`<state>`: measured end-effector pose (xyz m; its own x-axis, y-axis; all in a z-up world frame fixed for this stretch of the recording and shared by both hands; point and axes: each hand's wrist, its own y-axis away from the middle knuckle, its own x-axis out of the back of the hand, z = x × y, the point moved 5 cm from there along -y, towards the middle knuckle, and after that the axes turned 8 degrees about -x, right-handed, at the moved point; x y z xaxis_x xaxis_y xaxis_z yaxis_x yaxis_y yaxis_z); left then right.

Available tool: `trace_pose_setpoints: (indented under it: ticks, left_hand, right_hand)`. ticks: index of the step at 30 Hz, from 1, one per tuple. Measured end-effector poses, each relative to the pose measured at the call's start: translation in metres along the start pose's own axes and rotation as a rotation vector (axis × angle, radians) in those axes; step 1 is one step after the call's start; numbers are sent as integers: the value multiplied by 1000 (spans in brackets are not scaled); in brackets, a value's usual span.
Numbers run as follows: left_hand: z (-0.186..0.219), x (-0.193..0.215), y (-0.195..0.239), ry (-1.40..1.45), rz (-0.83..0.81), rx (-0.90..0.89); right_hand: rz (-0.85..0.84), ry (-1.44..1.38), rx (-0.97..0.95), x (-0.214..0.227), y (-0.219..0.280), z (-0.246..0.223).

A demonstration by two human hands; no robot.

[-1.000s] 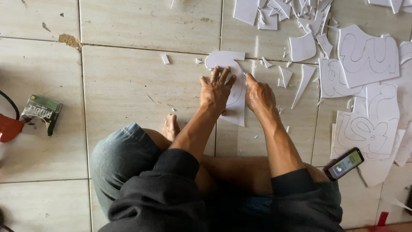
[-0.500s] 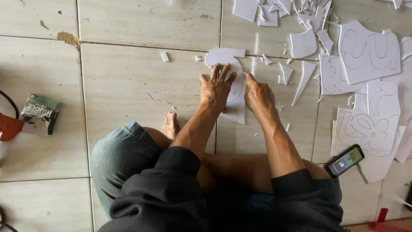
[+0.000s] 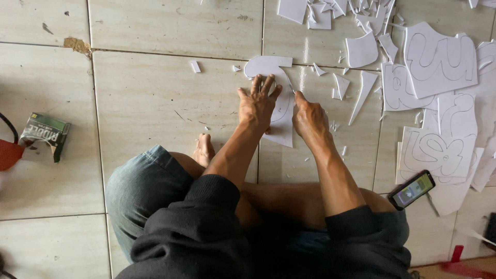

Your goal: The person sits on the floor and uses a craft knife to cut a pre-drawn shape out of a white sheet. They carefully follow the outline, rotate the sheet as needed, and remove the cut-out piece.

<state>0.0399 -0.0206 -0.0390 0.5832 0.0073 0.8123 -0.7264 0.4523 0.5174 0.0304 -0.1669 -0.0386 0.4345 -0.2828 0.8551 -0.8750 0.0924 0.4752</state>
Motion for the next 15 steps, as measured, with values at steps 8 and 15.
trace_pose_setpoints:
  ticks: [8,15]
  left_hand:
    - [2,7,5,8,-16,9]
    - [1,2,2,6,-12,12]
  right_hand:
    - [24,-54,-4,-4,3,-7]
    - [50,-50,-23,-14,6,-5]
